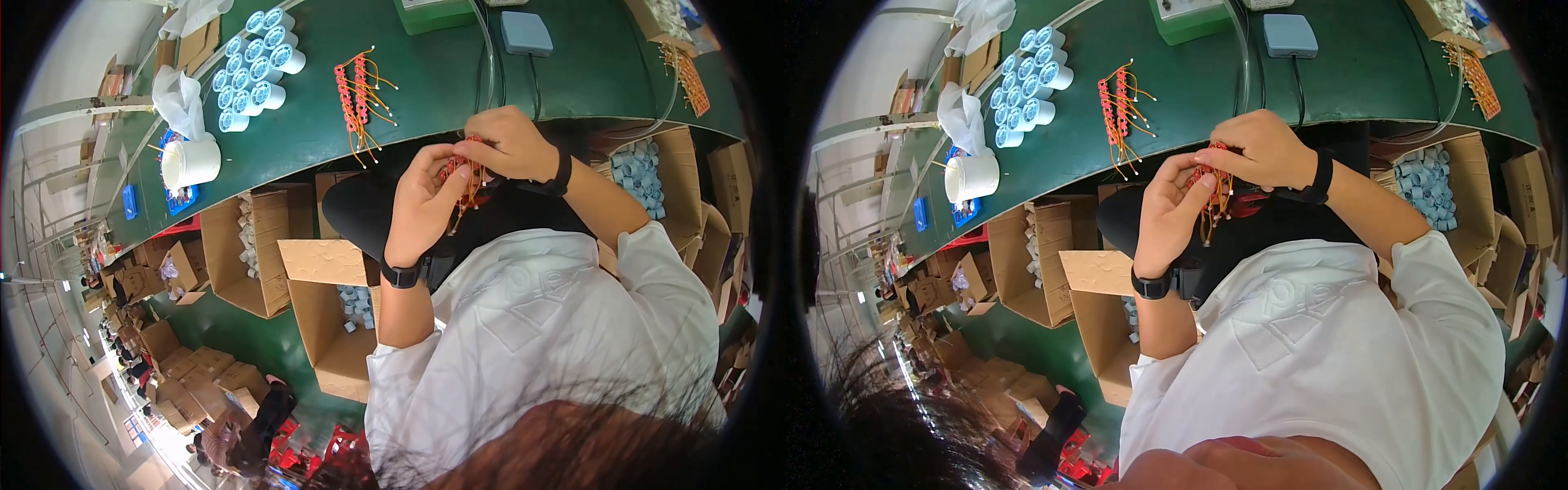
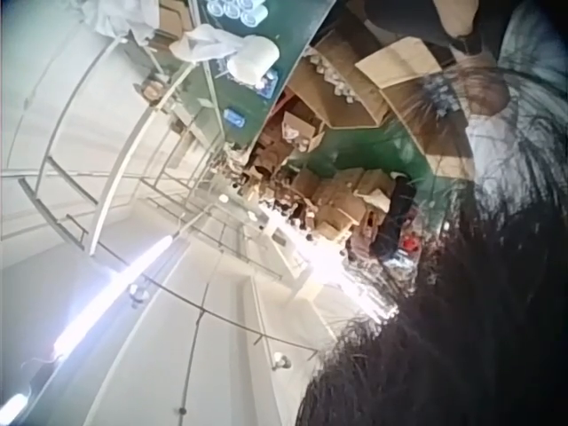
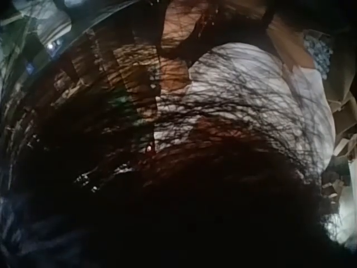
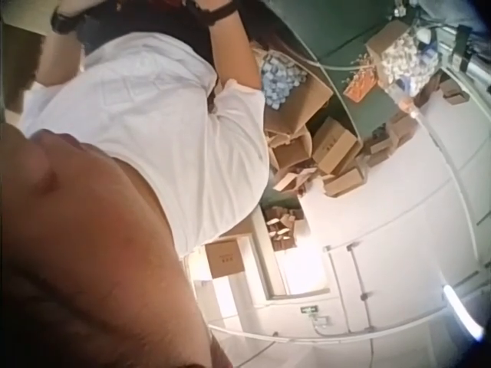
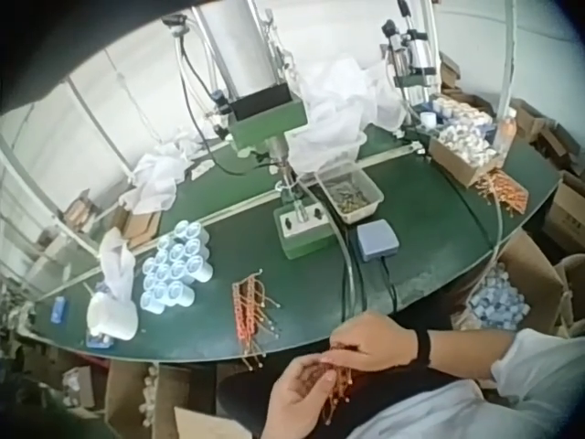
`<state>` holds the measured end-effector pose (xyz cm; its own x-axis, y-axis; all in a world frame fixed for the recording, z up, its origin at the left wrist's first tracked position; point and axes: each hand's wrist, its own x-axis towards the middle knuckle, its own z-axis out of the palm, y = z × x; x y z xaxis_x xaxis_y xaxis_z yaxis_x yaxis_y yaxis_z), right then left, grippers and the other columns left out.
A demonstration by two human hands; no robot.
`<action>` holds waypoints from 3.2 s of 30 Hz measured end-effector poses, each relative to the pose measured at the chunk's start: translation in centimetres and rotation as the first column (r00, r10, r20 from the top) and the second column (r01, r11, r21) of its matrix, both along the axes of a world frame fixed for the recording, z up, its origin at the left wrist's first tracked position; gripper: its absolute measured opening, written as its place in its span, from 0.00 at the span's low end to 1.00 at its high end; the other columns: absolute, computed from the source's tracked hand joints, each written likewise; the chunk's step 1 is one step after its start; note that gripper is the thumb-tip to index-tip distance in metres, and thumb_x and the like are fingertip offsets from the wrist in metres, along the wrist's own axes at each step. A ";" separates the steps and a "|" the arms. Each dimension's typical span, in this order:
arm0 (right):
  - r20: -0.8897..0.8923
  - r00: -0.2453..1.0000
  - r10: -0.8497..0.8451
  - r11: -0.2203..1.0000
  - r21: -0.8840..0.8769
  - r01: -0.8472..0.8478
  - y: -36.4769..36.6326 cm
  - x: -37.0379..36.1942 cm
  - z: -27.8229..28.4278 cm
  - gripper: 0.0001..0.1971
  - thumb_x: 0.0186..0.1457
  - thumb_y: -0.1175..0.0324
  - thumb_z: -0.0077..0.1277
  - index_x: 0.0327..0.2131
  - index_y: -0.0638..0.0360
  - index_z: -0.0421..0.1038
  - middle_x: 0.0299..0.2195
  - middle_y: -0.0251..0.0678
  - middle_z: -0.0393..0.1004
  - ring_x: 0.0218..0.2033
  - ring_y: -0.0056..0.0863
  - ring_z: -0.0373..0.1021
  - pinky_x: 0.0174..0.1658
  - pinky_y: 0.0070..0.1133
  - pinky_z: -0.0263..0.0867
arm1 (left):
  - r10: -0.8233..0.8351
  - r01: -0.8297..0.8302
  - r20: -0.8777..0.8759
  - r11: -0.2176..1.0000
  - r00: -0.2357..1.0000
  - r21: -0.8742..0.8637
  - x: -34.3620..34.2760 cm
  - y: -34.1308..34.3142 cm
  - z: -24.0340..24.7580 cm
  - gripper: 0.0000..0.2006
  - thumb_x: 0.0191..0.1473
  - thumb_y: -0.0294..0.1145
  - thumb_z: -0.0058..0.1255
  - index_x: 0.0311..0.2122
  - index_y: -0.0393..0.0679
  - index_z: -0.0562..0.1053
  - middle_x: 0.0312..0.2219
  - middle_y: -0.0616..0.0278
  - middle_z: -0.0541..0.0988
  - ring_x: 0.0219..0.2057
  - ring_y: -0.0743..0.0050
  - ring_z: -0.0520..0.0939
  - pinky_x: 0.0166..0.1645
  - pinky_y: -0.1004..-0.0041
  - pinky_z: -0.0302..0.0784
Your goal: Assembling small components into plastic housings at a factory workstation.
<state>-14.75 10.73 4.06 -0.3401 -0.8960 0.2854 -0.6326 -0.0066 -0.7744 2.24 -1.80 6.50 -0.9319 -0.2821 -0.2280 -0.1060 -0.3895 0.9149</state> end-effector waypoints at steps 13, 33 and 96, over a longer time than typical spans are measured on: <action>0.351 0.936 -0.017 0.993 0.118 -0.027 0.4 -0.4 -2.0 0.22 0.64 0.57 0.54 0.22 0.65 0.70 0.16 0.38 0.67 0.13 0.28 0.69 0.17 0.24 0.61 | 0.223 -0.223 0.044 0.975 0.974 -0.004 0.1 0.7 -3.1 0.11 0.63 0.23 0.56 0.48 0.31 0.74 0.40 0.58 0.83 0.39 0.82 0.82 0.44 0.80 0.79; -0.287 0.949 -0.130 0.961 -0.273 0.049 -0.3 -0.3 -1.9 0.19 0.54 0.62 0.64 0.18 0.61 0.68 0.15 0.35 0.65 0.17 0.33 0.65 0.20 0.27 0.59 | 0.274 -0.274 0.066 0.962 0.960 0.002 0.0 1.5 -3.7 0.11 0.60 0.21 0.59 0.47 0.29 0.77 0.37 0.56 0.84 0.35 0.81 0.83 0.38 0.80 0.79; 0.556 0.740 -0.377 0.817 -0.176 0.549 12.8 -23.0 3.7 0.12 0.64 0.60 0.56 0.37 0.60 0.75 0.28 0.28 0.75 0.25 0.15 0.69 0.27 0.17 0.65 | -0.325 0.309 -0.062 0.932 0.944 -0.189 -34.0 7.5 4.0 0.13 0.60 0.24 0.58 0.48 0.27 0.76 0.40 0.53 0.83 0.37 0.69 0.85 0.43 0.73 0.86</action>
<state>-37.76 23.56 7.74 -0.8545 -0.4792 0.2006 -0.1715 -0.1042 -0.9797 -31.76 5.69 10.54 -0.9936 0.0034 -0.1126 -0.1113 -0.1825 0.9769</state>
